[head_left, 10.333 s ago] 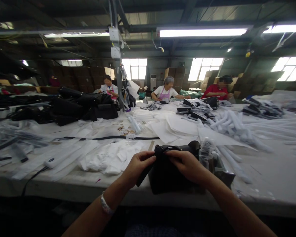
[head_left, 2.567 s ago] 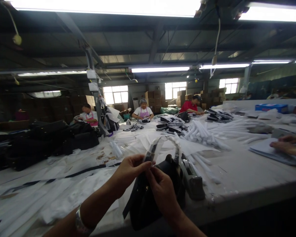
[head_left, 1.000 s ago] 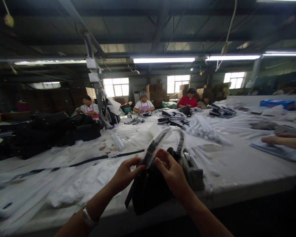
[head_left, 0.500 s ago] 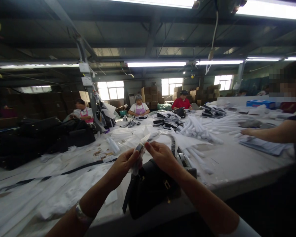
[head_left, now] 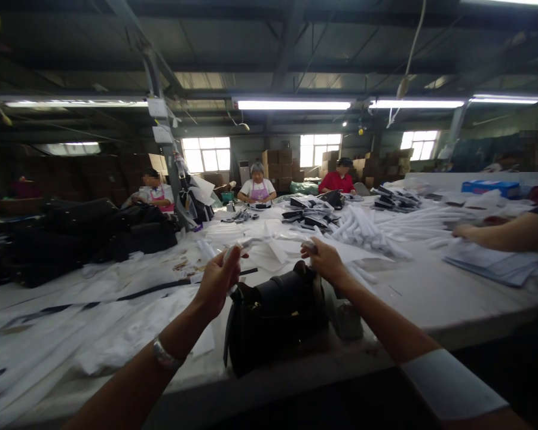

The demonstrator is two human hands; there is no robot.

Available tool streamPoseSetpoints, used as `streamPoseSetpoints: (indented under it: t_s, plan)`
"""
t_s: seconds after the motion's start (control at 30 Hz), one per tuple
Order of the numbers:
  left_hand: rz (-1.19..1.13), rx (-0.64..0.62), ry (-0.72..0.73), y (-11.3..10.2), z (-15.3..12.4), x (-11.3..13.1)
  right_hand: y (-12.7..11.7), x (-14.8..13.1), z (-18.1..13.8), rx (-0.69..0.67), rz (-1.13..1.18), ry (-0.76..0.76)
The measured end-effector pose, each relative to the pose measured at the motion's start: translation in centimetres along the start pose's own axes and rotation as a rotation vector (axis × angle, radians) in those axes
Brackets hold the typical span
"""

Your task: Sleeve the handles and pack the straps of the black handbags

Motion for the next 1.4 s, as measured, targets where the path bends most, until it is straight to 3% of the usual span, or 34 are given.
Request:
streamPoseSetpoints:
  t_s: [0.23,0.33,0.47,0.6,0.63,0.7,0.73,0.77,0.8,0.87,0.93,1.03,1.1,1.27,1.33,1.4]
  plan:
    - [-0.074,0.066,0.243,-0.1,1.5,4.6,-0.3,-3.5,6.0,0.069,0.096,-0.079]
    - [-0.055,0.091,0.221,-0.5,0.9,3.6,1.7,-4.1,8.4,0.002,0.100,-0.088]
    - [0.089,0.099,0.096,-1.8,0.3,-0.2,4.8,-2.3,9.2,-0.101,0.038,-0.031]
    - [0.328,-0.024,0.076,-3.3,-0.6,-1.4,4.0,-0.8,5.2,-0.095,0.002,0.013]
    - [0.380,-0.025,0.103,-4.1,-1.0,-1.2,3.0,-0.9,3.3,-0.039,0.010,0.022]
    - [0.486,0.038,0.166,-6.3,-2.5,-1.0,0.1,-1.3,-1.7,0.224,0.102,0.070]
    - [0.535,0.076,0.180,-7.5,-3.4,-1.2,-0.6,-1.3,-4.6,0.297,0.117,0.162]
    - [0.579,0.102,0.175,-8.6,-4.5,-1.7,-0.4,-1.5,-7.3,0.281,0.131,0.238]
    - [0.616,0.109,0.149,-9.4,-5.6,-2.6,1.0,-2.2,-9.7,0.145,0.192,0.246]
    - [0.666,0.091,0.076,-10.6,-7.6,-4.9,6.1,-4.9,-14.1,-0.301,0.418,0.149]
    - [0.687,0.106,0.016,-11.3,-9.1,-6.9,10.1,-6.6,-17.2,-0.467,0.603,0.187]
    - [0.632,0.202,-0.046,-11.6,-10.3,-8.4,14.5,-8.1,-18.5,-0.574,0.690,0.257]
    - [0.538,0.210,-0.096,-10.8,-10.7,-8.9,15.7,-8.7,-17.8,-0.604,0.707,0.268]
    - [0.307,0.035,-0.185,-7.2,-11.7,-8.9,15.0,-8.9,-15.6,-0.647,0.677,0.340]
    - [0.347,-0.098,-0.189,-6.5,-12.0,-8.4,14.3,-8.8,-15.6,-0.660,0.693,0.398]
    - [0.461,-0.210,-0.170,-7.2,-11.8,-7.7,13.4,-8.5,-15.7,-0.592,0.743,0.485]
Point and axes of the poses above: each hand's wrist, its own z-axis towards the middle knuckle, its own y-axis out of the palm, x = y × z, the point moved 7 cm from there along z, towards the middle knuckle, and after that the axes turned 13 degrees about -z, right-handed, at the moved point
